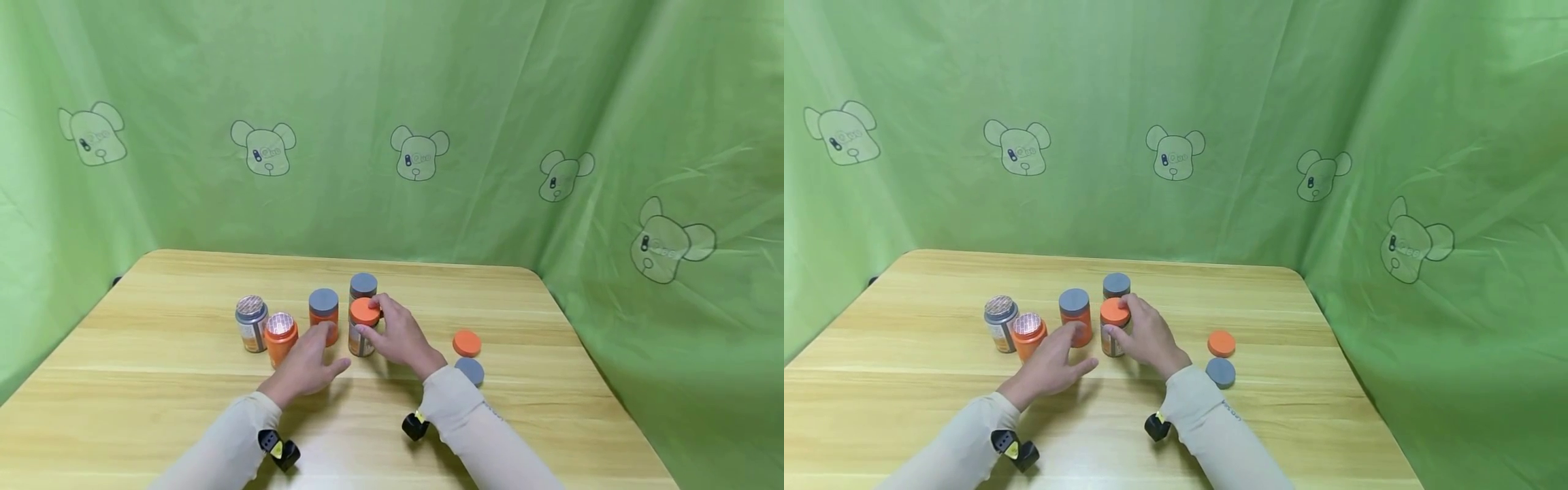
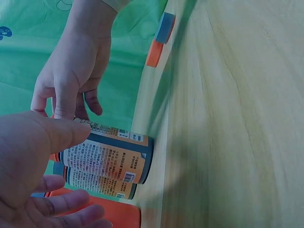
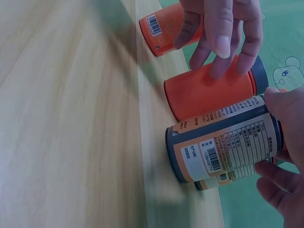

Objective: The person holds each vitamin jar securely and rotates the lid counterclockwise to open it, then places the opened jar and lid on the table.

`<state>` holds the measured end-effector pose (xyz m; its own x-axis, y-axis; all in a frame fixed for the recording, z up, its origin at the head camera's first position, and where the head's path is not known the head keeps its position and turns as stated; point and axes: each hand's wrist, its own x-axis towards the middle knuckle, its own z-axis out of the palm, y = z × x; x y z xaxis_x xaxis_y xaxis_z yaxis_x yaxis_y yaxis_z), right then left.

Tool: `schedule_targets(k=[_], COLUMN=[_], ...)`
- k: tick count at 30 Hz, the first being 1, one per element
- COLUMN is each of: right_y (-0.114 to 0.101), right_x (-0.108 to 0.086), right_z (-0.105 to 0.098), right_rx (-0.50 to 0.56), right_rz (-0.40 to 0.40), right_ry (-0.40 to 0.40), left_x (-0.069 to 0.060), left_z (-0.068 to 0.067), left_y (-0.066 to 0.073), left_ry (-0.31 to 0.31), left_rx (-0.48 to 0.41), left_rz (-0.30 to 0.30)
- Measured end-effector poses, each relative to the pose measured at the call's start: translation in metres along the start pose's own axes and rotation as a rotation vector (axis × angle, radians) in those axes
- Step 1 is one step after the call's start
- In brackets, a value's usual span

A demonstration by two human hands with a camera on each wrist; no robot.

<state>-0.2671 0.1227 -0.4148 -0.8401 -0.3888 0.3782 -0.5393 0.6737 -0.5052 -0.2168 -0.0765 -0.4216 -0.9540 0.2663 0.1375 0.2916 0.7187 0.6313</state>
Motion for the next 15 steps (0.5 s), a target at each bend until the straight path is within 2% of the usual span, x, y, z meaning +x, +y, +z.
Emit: schedule_targets(k=[7,12,15], right_y=[-0.002,-0.001,0.000], right_x=[-0.003,-0.006,-0.009], right_z=[-0.002,-0.009,-0.013], right_rx=[0.013,0.126,0.183], right_rz=[0.038,0.095,0.102], right_ry=[-0.024,-0.031,-0.022], left_x=[0.000,0.001,0.000], left_z=[-0.001,-0.001,0.000], left_y=[0.000,0.003,0.005], left_ry=[-0.014,-0.043,-0.049], left_rx=[0.015,0.018,0.028], left_rz=[0.016,0.037,0.051])
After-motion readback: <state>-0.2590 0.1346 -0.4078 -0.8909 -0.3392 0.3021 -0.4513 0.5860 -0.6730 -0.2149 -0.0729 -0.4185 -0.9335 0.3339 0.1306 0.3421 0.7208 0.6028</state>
